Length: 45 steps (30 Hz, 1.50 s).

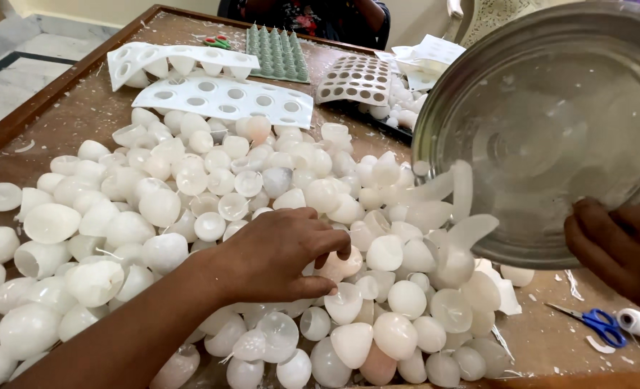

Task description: Sorting small white candle or camphor pieces and packing them into plastic bags.

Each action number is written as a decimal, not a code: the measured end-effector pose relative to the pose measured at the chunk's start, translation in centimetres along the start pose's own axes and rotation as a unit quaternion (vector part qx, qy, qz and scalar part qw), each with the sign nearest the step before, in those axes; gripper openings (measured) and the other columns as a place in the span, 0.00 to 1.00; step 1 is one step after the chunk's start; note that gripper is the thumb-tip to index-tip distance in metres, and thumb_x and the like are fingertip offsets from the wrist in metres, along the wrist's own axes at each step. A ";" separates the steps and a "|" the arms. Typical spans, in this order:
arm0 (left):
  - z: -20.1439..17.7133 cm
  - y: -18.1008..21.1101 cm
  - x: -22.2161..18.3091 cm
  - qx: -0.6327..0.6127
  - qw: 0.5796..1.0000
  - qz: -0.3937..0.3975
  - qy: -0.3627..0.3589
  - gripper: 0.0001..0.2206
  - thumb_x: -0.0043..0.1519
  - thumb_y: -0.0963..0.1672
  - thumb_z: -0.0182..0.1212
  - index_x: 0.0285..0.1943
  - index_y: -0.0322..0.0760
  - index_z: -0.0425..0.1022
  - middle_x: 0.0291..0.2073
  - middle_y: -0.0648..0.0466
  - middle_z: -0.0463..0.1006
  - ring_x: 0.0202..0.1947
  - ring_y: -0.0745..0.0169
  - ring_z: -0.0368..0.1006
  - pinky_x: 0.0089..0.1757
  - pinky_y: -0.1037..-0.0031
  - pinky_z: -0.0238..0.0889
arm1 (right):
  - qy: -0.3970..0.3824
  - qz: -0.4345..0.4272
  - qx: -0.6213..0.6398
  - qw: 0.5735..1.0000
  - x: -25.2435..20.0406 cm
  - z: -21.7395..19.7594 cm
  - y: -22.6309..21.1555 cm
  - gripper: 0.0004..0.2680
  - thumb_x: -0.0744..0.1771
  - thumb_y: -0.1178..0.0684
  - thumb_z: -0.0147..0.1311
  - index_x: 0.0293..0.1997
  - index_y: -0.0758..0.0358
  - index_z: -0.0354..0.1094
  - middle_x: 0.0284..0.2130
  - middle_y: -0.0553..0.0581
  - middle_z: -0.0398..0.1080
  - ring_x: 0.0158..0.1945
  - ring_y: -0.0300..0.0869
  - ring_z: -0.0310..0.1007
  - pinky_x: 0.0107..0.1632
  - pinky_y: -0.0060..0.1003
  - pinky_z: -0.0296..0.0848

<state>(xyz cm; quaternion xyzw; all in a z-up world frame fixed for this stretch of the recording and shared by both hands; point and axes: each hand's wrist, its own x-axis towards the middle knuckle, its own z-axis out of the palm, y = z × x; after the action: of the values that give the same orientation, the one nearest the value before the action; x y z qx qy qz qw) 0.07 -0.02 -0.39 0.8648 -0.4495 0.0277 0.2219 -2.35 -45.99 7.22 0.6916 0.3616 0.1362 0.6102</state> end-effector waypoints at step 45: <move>-0.1 -0.5 -0.3 -0.003 0.992 0.038 0.117 0.10 0.53 0.43 0.68 0.41 0.41 0.76 0.40 0.54 0.76 0.46 0.52 0.73 0.45 0.61 0.67 | -0.016 0.367 0.723 0.586 25.4 9.6 0.1 0.13 0.67 0.44 0.56 0.47 0.62 0.73 0.38 0.63 0.77 0.37 0.55 0.76 0.41 0.51 0.78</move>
<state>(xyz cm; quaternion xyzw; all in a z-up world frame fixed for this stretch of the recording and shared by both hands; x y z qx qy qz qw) 0.30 0.52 -0.61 0.8371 -0.4530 0.1358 0.2749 21.51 -36.24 -1.17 0.9808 0.0471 0.0313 -0.1868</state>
